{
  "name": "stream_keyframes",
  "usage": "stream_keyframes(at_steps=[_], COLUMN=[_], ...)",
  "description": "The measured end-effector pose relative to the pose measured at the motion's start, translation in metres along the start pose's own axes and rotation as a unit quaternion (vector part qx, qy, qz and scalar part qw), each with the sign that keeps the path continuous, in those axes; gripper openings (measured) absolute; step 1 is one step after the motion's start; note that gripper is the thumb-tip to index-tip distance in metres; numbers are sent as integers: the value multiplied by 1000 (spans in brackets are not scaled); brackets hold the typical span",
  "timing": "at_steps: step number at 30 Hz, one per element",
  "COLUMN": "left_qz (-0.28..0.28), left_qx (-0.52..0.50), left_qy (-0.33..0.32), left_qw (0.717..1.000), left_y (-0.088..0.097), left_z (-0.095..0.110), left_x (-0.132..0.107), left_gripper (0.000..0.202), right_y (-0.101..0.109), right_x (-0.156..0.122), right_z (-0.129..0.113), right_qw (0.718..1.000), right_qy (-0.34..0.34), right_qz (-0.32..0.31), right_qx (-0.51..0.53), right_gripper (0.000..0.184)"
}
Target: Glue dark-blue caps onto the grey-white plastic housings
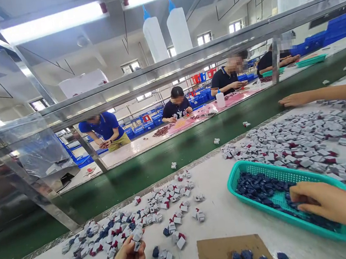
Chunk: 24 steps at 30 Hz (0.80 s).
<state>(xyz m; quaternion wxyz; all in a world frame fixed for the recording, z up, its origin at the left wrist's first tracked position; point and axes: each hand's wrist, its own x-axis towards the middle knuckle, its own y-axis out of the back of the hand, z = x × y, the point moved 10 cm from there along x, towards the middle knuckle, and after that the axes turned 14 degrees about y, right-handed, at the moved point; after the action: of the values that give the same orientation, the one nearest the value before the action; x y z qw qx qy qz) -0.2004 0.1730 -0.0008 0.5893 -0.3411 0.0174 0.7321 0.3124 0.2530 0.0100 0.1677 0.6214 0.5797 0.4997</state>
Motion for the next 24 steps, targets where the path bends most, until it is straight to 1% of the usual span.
stream_keyframes(at_steps=[2,3,6,8,9,10,12,15,17,19,21,24], left_qz=[9,10,11,22,29,33,29,3,-12,-17,-20,-58], left_qx=[-13,-18,-27,-21,-15,-6,7,8,11,20,33,54], left_qy=[2,4,4,7,13,22,42,64,62,49,49,79], left_qw=[1000,1000,1000,1000,999,999,999,998,998,998,998,994], left_y=[6,7,9,7,4,-1,-16,-48,-67,-79,-84,-91], left_z=[-4,-5,-15,-29,-38,-47,-68,-92,-100,-103,-107,-115], left_x=[-4,-6,-18,-29,-35,-41,-53,-67,-72,-73,-70,-65], left_gripper=[58,57,54,52,51,50,50,51,49,46,47,47], right_y=[1,5,21,26,24,21,10,-15,-31,-44,-58,-79], right_x=[2,2,3,2,0,-3,-12,-31,-43,-51,-60,-71], right_z=[-7,-12,-37,-61,-73,-84,-105,-134,-157,-179,-193,-202], right_qw=[997,995,986,982,981,980,976,963,956,954,954,949], right_qy=[9,6,-20,-29,-34,-41,-57,-68,-31,37,89,126], right_qz=[-12,-10,21,17,7,-7,-40,-96,-131,-156,-182,-229], right_qx=[70,103,163,186,191,195,205,241,261,252,220,175], right_gripper=[21,16,19,20,20,21,29,43,45,42,37,31])
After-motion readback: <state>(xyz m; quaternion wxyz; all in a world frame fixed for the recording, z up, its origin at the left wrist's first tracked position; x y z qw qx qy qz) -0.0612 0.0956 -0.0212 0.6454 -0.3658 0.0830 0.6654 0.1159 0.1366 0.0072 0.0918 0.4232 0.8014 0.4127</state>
